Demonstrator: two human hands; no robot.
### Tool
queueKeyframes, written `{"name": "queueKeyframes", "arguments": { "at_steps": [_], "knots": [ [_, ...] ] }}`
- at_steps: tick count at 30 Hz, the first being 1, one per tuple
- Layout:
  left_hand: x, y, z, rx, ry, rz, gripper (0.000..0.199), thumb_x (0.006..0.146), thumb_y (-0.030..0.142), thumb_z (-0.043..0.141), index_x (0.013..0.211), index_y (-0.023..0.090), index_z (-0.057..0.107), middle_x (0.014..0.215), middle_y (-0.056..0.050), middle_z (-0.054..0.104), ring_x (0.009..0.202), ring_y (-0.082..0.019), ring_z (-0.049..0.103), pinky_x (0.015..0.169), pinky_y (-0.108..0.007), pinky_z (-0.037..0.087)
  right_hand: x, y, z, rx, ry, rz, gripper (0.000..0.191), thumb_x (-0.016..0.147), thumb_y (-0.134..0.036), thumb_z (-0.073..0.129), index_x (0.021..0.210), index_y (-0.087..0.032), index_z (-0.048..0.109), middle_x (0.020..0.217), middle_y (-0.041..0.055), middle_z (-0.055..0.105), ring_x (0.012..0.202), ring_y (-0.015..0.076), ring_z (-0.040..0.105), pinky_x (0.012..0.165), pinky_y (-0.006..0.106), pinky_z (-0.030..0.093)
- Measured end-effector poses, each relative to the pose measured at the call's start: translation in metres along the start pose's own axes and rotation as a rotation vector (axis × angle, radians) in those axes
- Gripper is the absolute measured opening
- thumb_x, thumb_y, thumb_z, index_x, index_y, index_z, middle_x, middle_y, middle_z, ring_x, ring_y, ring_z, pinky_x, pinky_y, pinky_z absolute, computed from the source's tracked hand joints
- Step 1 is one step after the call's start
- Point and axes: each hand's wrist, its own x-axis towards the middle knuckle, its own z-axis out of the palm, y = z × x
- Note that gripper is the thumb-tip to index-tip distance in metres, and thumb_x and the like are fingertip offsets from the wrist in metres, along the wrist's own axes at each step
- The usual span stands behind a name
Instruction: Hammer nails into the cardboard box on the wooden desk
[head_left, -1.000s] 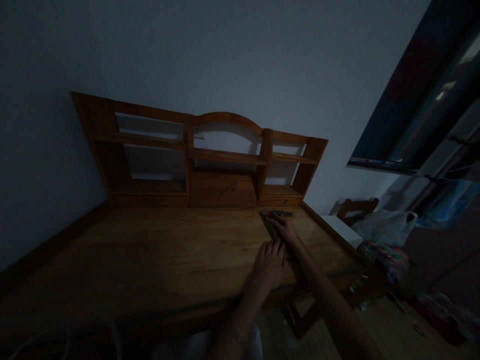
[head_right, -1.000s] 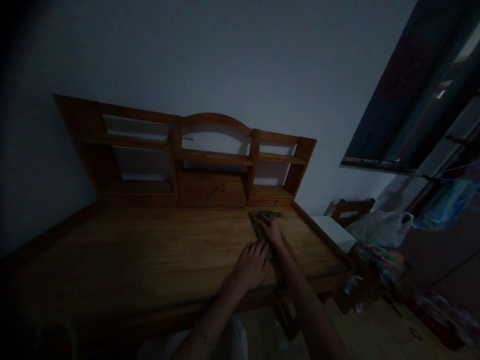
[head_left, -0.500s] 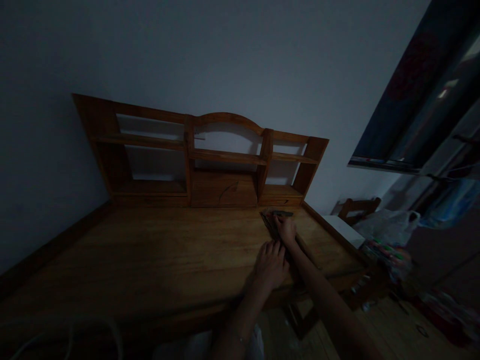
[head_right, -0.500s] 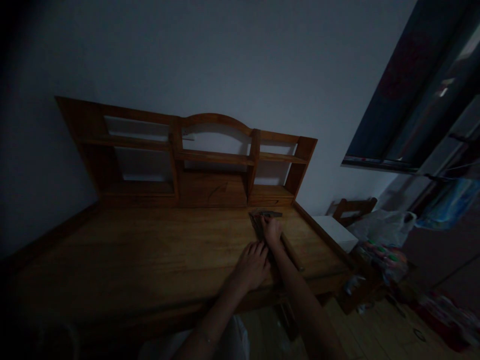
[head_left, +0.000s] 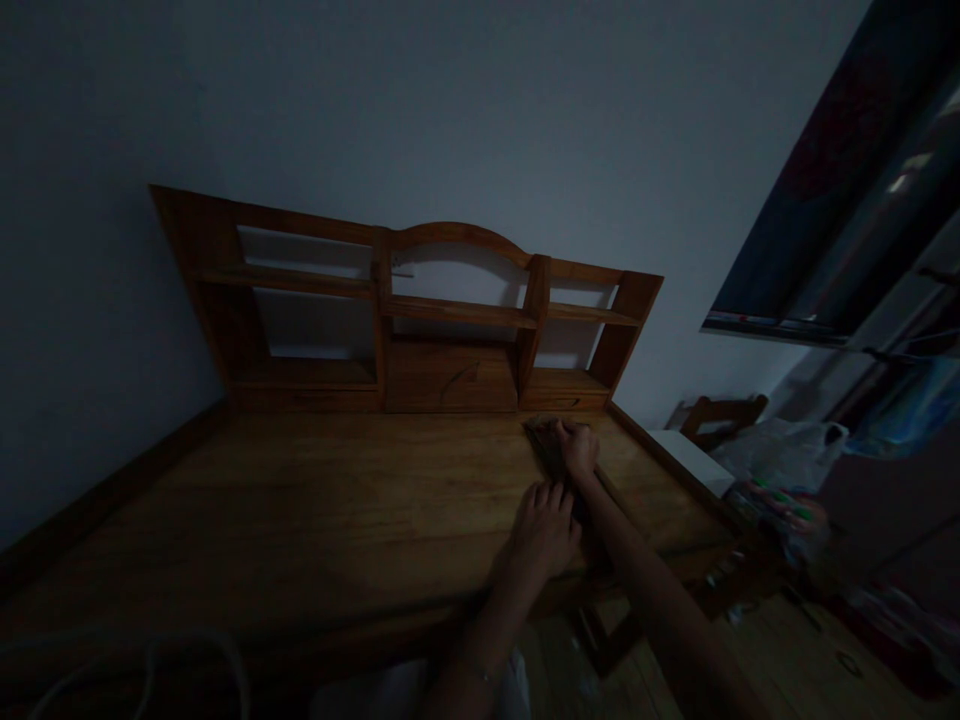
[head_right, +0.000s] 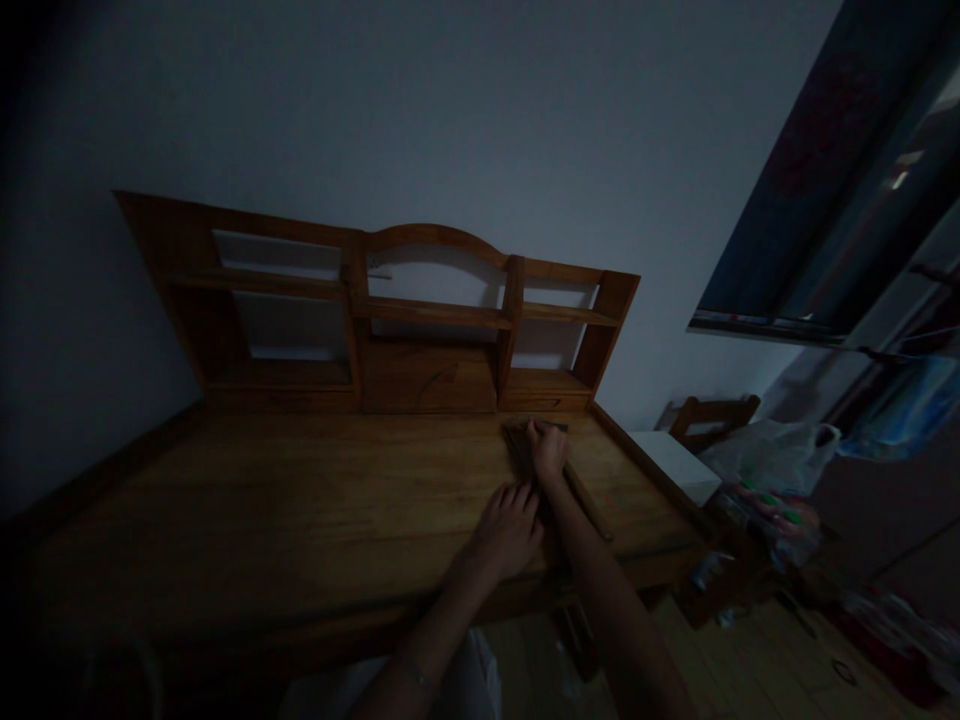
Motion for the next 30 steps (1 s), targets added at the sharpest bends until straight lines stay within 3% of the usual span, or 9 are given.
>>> {"name": "queueKeyframes", "arguments": {
  "at_steps": [6,10,14,22,30],
  "knots": [
    [0.0,0.0,0.001,0.0,0.016,0.012,0.052,0.095,0.041,0.029,0.139,0.018,0.041,0.145,-0.009,0.042,0.13,-0.025,0.038,0.114,-0.045,0.022,0.035,-0.008,-0.025,0.087,0.049,-0.048,0.066,0.093,-0.056,0.034,0.093,-0.004,0.075,0.084,0.0139,0.074,0.076,0.0231,0.067,0.06,0.022,0.043],
    [0.0,0.0,0.003,0.004,0.034,0.005,0.052,0.095,0.04,0.029,0.142,0.019,0.038,0.148,-0.008,0.038,0.131,-0.025,0.037,0.113,-0.046,0.023,0.049,0.002,-0.043,0.095,0.02,-0.072,0.055,0.089,-0.053,0.043,0.092,-0.009,0.076,0.079,0.0091,0.074,0.074,0.0242,0.068,0.06,0.024,0.045],
    [-0.001,0.0,0.006,0.001,0.046,0.01,0.052,0.096,0.04,0.027,0.143,0.019,0.036,0.151,-0.008,0.034,0.132,-0.025,0.036,0.113,-0.046,0.025,0.037,0.017,-0.051,0.053,-0.047,-0.101,0.04,0.084,-0.044,0.055,0.084,-0.011,0.078,0.077,0.011,0.074,0.07,0.0255,0.069,0.06,0.026,0.045],
    [0.001,-0.001,0.01,-0.024,0.051,0.001,0.05,0.096,0.039,0.028,0.141,0.02,0.039,0.149,-0.008,0.038,0.131,-0.026,0.038,0.112,-0.049,0.026,-0.012,0.025,-0.036,0.02,-0.13,-0.113,0.033,0.086,-0.041,0.055,0.096,-0.019,0.077,0.087,0.0123,0.075,0.077,0.0252,0.07,0.061,0.026,0.046],
    [-0.001,0.0,0.004,-0.02,0.06,0.005,0.049,0.096,0.038,0.027,0.138,0.02,0.042,0.145,-0.008,0.042,0.131,-0.026,0.037,0.113,-0.048,0.024,-0.012,0.028,-0.009,0.068,-0.123,-0.053,0.034,0.087,-0.039,0.053,0.103,-0.018,0.075,0.096,0.0124,0.074,0.088,0.0263,0.069,0.072,0.03,0.05]
  ]
}}
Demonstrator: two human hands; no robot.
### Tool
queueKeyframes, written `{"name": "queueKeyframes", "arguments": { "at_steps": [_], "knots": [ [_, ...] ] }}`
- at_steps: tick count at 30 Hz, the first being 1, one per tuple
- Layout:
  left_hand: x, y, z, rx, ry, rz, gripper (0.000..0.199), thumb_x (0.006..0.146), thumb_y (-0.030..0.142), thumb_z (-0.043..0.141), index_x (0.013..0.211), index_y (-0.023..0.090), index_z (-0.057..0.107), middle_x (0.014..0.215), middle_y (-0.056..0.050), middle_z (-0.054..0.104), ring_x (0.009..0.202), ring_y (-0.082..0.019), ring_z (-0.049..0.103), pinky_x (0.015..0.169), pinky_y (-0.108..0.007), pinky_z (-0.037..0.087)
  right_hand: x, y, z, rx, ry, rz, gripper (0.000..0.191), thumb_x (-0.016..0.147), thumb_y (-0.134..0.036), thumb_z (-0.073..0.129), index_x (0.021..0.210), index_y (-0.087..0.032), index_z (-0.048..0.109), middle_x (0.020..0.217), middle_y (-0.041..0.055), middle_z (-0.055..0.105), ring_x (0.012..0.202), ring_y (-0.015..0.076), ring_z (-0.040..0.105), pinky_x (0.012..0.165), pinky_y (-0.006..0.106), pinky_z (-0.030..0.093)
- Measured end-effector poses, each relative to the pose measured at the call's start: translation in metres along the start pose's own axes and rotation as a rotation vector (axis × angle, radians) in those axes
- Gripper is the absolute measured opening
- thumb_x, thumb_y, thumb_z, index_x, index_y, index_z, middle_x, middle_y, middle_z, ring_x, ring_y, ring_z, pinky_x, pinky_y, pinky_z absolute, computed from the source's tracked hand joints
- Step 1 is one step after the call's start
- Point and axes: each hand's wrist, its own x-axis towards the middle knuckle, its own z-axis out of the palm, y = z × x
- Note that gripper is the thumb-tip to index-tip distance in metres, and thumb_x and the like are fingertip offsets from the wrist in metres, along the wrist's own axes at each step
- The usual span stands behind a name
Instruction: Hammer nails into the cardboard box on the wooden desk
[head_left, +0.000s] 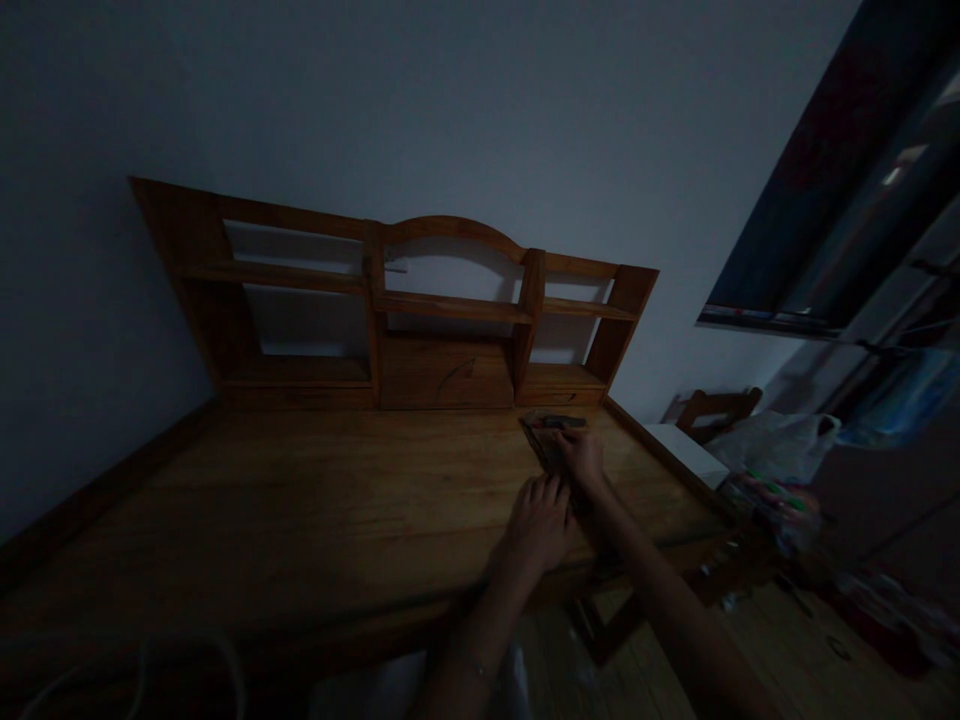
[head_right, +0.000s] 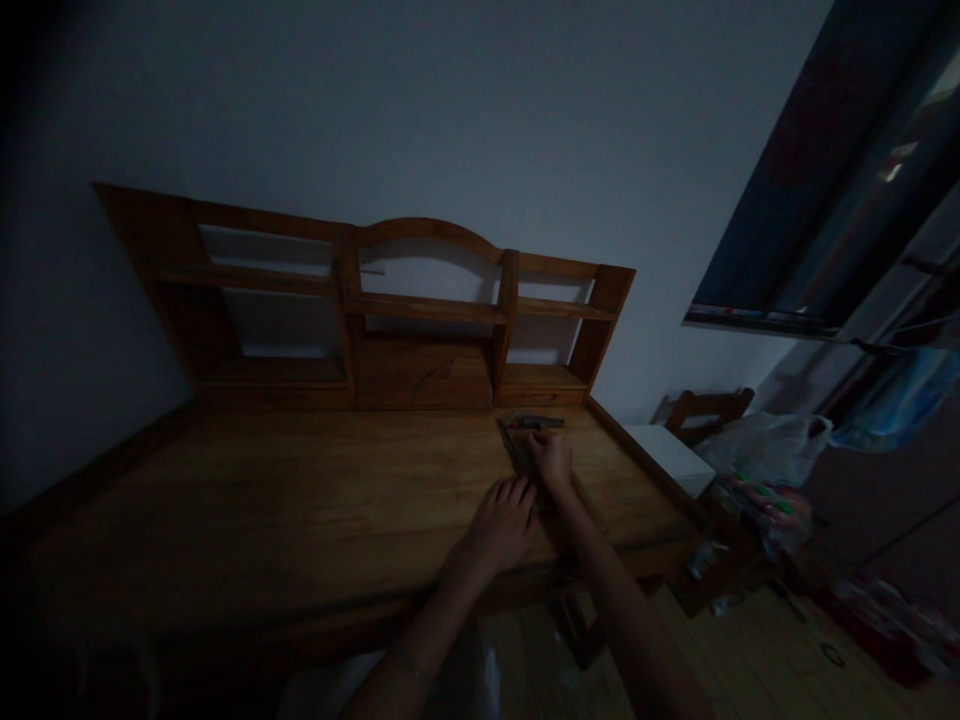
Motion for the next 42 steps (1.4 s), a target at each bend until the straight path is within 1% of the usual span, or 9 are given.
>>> {"name": "queueKeyframes", "arguments": {
  "at_steps": [4,8,11,16,19,22,30,36,42],
  "knots": [
    [0.001,0.001,-0.002,0.017,-0.049,-0.003,0.049,0.096,0.039,0.026,0.138,0.019,0.042,0.144,-0.009,0.042,0.13,-0.026,0.038,0.113,-0.047,0.024,-0.001,-0.003,0.004,0.048,-0.002,-0.004,0.031,0.085,-0.037,0.055,0.102,-0.019,0.075,0.096,0.0107,0.074,0.085,0.0253,0.07,0.074,0.03,0.051],
    [0.001,0.001,0.0,0.023,-0.043,0.0,0.049,0.096,0.038,0.026,0.138,0.019,0.041,0.145,-0.009,0.041,0.13,-0.025,0.037,0.114,-0.047,0.023,-0.004,-0.004,0.006,0.096,0.006,-0.005,0.032,0.085,-0.038,0.056,0.104,-0.02,0.074,0.102,0.0095,0.073,0.089,0.0241,0.069,0.076,0.029,0.052],
    [0.001,0.0,0.003,0.031,-0.041,-0.005,0.049,0.096,0.039,0.028,0.138,0.019,0.04,0.145,-0.009,0.041,0.13,-0.025,0.038,0.113,-0.047,0.024,-0.004,-0.004,0.008,0.112,0.014,0.004,0.033,0.085,-0.04,0.055,0.103,-0.021,0.075,0.101,0.0085,0.073,0.089,0.0245,0.069,0.079,0.031,0.052],
    [0.002,0.0,0.004,0.027,-0.044,-0.006,0.049,0.095,0.04,0.028,0.137,0.019,0.042,0.144,-0.009,0.043,0.128,-0.026,0.04,0.112,-0.048,0.026,-0.002,-0.004,0.01,0.121,0.034,0.031,0.035,0.083,-0.043,0.055,0.101,-0.021,0.075,0.098,0.008,0.074,0.086,0.0249,0.07,0.077,0.032,0.052],
    [0.002,0.0,0.003,0.023,-0.041,-0.004,0.049,0.096,0.04,0.027,0.138,0.019,0.041,0.144,-0.009,0.043,0.129,-0.025,0.039,0.113,-0.047,0.025,-0.002,-0.004,0.01,0.125,0.045,0.04,0.035,0.083,-0.043,0.055,0.1,-0.021,0.076,0.094,0.0087,0.075,0.082,0.0254,0.07,0.074,0.032,0.052],
    [0.001,0.0,0.003,0.019,-0.036,-0.007,0.049,0.096,0.041,0.027,0.137,0.019,0.042,0.145,-0.008,0.042,0.13,-0.025,0.038,0.114,-0.047,0.023,-0.002,-0.005,0.011,0.127,0.055,0.037,0.036,0.083,-0.043,0.055,0.099,-0.02,0.076,0.094,0.0094,0.074,0.083,0.0262,0.069,0.072,0.031,0.051],
    [0.001,-0.001,0.002,0.015,-0.041,-0.002,0.049,0.095,0.04,0.027,0.135,0.018,0.044,0.142,-0.009,0.044,0.129,-0.026,0.039,0.113,-0.048,0.023,-0.001,-0.006,0.01,0.113,0.082,0.062,0.039,0.083,-0.046,0.054,0.1,-0.019,0.076,0.093,0.0111,0.074,0.083,0.0275,0.069,0.072,0.032,0.05],
    [0.002,0.0,0.001,0.014,-0.033,0.008,0.047,0.095,0.04,0.028,0.131,0.017,0.048,0.14,-0.01,0.046,0.126,-0.026,0.041,0.113,-0.047,0.024,0.0,-0.008,0.008,0.103,0.093,0.079,0.037,0.083,-0.043,0.054,0.1,-0.018,0.076,0.093,0.0112,0.074,0.085,0.0256,0.069,0.074,0.031,0.05],
    [0.002,0.0,0.0,-0.027,-0.032,0.008,0.046,0.094,0.038,0.031,0.13,0.015,0.05,0.138,-0.012,0.047,0.126,-0.027,0.042,0.112,-0.048,0.024,0.0,-0.013,0.007,0.108,0.111,0.082,0.034,0.084,-0.04,0.054,0.096,-0.017,0.076,0.09,0.0116,0.074,0.081,0.0248,0.069,0.07,0.029,0.049]
  ]
}}
